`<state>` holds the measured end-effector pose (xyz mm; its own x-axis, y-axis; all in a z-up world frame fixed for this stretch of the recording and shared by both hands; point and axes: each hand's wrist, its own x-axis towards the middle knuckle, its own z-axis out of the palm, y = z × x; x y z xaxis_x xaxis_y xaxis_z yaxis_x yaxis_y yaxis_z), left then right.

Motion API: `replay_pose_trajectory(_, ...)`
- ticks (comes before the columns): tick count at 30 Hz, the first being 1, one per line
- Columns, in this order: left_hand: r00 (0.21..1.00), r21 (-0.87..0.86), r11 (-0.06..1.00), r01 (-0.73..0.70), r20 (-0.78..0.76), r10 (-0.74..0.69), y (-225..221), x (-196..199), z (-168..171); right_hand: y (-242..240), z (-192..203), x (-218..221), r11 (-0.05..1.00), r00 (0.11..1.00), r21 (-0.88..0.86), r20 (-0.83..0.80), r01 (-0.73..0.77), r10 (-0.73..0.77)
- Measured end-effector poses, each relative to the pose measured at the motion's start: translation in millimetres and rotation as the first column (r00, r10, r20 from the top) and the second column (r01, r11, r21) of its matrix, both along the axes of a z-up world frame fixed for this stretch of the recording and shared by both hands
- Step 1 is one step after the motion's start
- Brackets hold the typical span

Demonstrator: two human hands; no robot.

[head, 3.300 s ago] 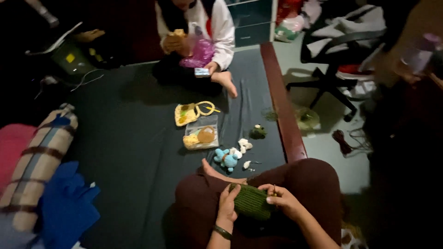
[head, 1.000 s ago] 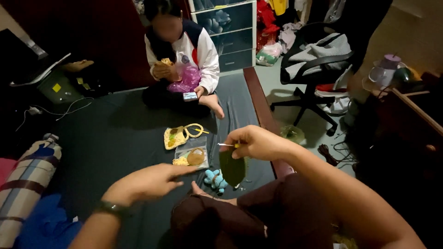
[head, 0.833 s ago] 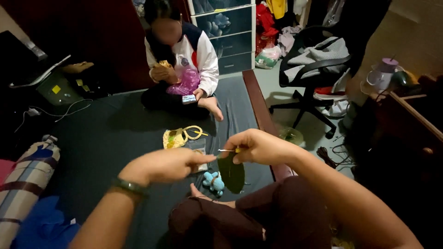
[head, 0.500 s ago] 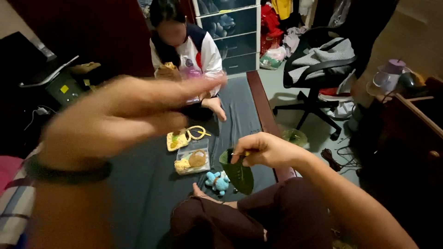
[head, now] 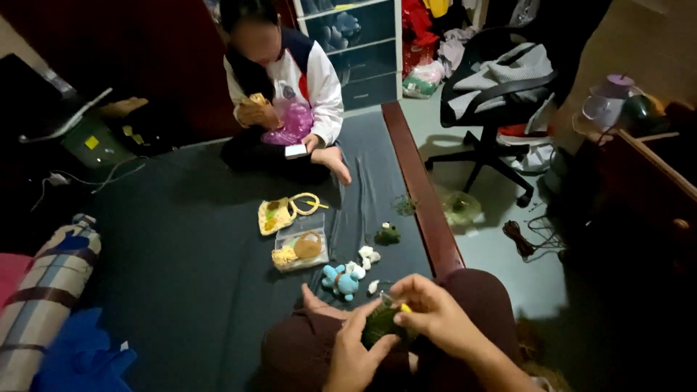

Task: Crocheting a small green pouch using a crochet hook and yarn while sitting on the floor.

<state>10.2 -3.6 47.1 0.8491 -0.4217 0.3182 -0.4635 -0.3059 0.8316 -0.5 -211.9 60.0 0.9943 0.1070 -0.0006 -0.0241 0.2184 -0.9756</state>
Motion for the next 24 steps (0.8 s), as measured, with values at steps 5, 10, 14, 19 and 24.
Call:
replay_pose_trajectory(5, 0.954, 0.018, 0.982, -0.19, -0.233, 0.189, 10.3, -18.9, -30.4, 6.7, -13.2, -29.9, 0.954, 0.994, -0.296, 0.082, -0.05, 0.077)
replay_pose_trajectory(10, 0.866, 0.029, 0.973, -0.23, -0.45, 0.218, 17.3, -28.9, -41.3, 17.1, -16.3, -36.6, 0.873, 0.991, -0.486, 0.133, 0.036, 0.034)
replay_pose_trajectory(14, 0.88, 0.084, 0.953, -0.291, -0.369, 0.3, 16.3, -32.9, -77.0, 23.9, -33.1, -39.6, 0.896, 0.992, -0.441, 0.128, 0.044, 0.014)
replay_pose_trajectory(19, 0.974, 0.001, 0.977, -0.214, 0.083, 0.213, 15.3, -34.6, -102.2, 19.2, -26.5, -36.6, 0.9, 0.997, -0.429, -0.049, -0.071, 0.056)
replay_pose_trajectory(24, 0.932, 0.027, 0.984, -0.177, -0.317, 0.177, 54.9, -34.0, -84.5, -0.4, -29.8, -35.6, 0.899, 0.965, -0.364, -0.184, -0.242, 0.185)
